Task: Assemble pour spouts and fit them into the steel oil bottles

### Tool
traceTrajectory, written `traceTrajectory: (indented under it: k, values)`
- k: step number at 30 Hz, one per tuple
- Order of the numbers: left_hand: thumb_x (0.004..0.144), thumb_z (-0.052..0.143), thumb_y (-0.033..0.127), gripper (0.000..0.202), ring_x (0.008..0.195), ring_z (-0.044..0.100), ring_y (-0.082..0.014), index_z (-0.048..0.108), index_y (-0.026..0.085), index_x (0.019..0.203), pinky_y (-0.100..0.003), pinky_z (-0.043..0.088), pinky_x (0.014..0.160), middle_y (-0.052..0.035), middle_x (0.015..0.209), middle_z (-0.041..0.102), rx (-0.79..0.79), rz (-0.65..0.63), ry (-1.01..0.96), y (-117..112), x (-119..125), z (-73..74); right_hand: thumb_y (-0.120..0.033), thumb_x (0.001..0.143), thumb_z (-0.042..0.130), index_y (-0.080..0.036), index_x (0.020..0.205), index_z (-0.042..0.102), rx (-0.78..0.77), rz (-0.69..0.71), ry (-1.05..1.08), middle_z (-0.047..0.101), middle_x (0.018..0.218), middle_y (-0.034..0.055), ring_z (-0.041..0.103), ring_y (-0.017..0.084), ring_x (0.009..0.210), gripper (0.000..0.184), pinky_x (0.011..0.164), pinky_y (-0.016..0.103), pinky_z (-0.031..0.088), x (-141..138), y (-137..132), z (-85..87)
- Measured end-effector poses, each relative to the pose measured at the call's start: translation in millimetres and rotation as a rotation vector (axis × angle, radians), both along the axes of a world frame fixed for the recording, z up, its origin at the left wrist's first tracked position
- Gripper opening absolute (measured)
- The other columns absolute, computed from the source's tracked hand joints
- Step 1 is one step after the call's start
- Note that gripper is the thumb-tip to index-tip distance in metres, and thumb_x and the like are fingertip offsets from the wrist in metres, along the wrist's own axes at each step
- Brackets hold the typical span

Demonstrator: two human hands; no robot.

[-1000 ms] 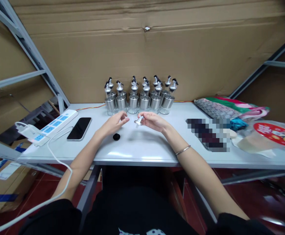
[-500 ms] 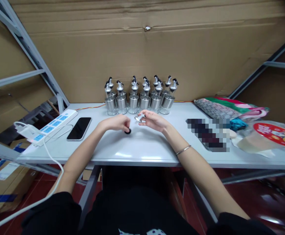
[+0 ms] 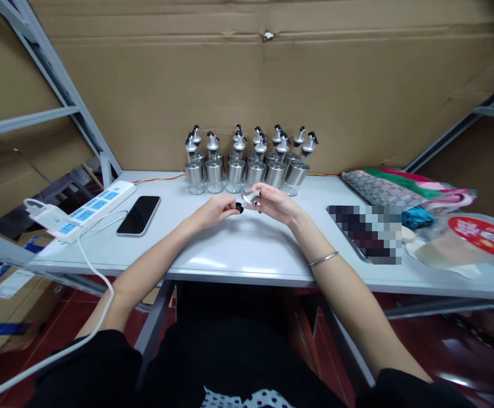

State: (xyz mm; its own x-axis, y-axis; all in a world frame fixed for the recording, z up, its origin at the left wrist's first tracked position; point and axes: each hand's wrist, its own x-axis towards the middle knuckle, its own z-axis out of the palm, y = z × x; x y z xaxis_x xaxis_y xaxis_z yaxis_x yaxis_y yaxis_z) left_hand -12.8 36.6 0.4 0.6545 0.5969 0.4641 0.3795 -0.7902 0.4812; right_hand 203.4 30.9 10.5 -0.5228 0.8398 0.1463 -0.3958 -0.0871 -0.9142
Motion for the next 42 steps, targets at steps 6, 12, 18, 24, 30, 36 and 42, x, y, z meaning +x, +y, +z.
traceTrajectory:
  k: [6,12,18,24,30,36,42]
  values:
    - [0.087,0.054,0.016,0.012,0.069,0.053,-0.0129,0.055,0.015,0.075,-0.023,0.04,0.066,-0.0009,0.074,0.058,0.097,-0.041,-0.039,-7.9,6.2,1.0,-0.041,0.064,0.081,-0.019,0.082,0.067,0.011,0.02,-0.005,0.063,0.079,-0.0014,0.059,0.013,0.075,0.032,0.07,0.028,0.053,-0.1,-0.6,0.1]
    - [0.089,0.054,0.018,0.007,0.066,0.055,-0.0117,0.058,0.014,0.085,-0.022,0.044,0.065,-0.0014,0.076,0.06,0.144,-0.049,-0.084,-7.4,7.3,-3.4,-0.041,0.067,0.079,-0.02,0.085,0.066,0.037,0.013,0.015,0.062,0.08,-0.0009,0.058,0.013,0.075,0.03,0.068,0.028,0.054,1.6,0.3,0.5]
    - [0.093,0.048,0.019,0.015,0.079,0.061,-0.0135,0.062,0.015,0.098,-0.024,0.048,0.074,-0.0059,0.091,0.063,0.186,-0.098,-0.068,-6.3,5.8,-4.3,-0.042,0.067,0.078,-0.021,0.085,0.066,0.047,-0.005,0.05,0.06,0.078,-0.0018,0.056,0.013,0.076,0.031,0.073,0.035,0.057,5.3,1.3,1.9]
    - [0.092,0.053,0.02,0.016,0.081,0.062,-0.0134,0.062,0.017,0.105,-0.024,0.049,0.073,-0.0053,0.095,0.065,0.199,-0.111,-0.056,-6.1,4.4,-4.5,-0.043,0.068,0.078,-0.022,0.086,0.065,0.054,-0.015,0.08,0.06,0.077,-0.0026,0.056,0.013,0.076,0.031,0.077,0.038,0.057,6.8,2.8,1.2]
    - [0.093,0.05,0.018,0.012,0.081,0.062,-0.0135,0.061,0.016,0.098,-0.024,0.048,0.076,-0.0051,0.091,0.063,0.265,-0.074,-0.093,-4.8,4.6,-6.5,-0.045,0.067,0.078,-0.022,0.085,0.066,0.056,-0.03,0.086,0.063,0.08,-0.0024,0.058,0.013,0.078,0.032,0.08,0.035,0.056,5.6,3.4,0.9]
    - [0.095,0.047,0.023,0.013,0.078,0.059,-0.0132,0.058,0.018,0.1,-0.024,0.047,0.071,-0.0052,0.092,0.061,0.331,-0.02,-0.146,-2.3,2.7,-6.6,-0.045,0.065,0.079,-0.025,0.086,0.065,0.046,-0.079,0.107,0.063,0.085,-0.004,0.058,0.012,0.08,0.032,0.079,0.031,0.055,4.6,5.1,0.3]
    - [0.096,0.046,0.027,0.013,0.073,0.057,-0.0111,0.054,0.019,0.103,-0.022,0.046,0.067,-0.0022,0.087,0.059,0.362,-0.023,-0.163,-4.5,4.5,-7.9,-0.047,0.065,0.079,-0.026,0.085,0.065,0.032,-0.066,0.111,0.064,0.085,-0.0036,0.06,0.013,0.082,0.033,0.078,0.031,0.054,4.1,4.0,1.1]
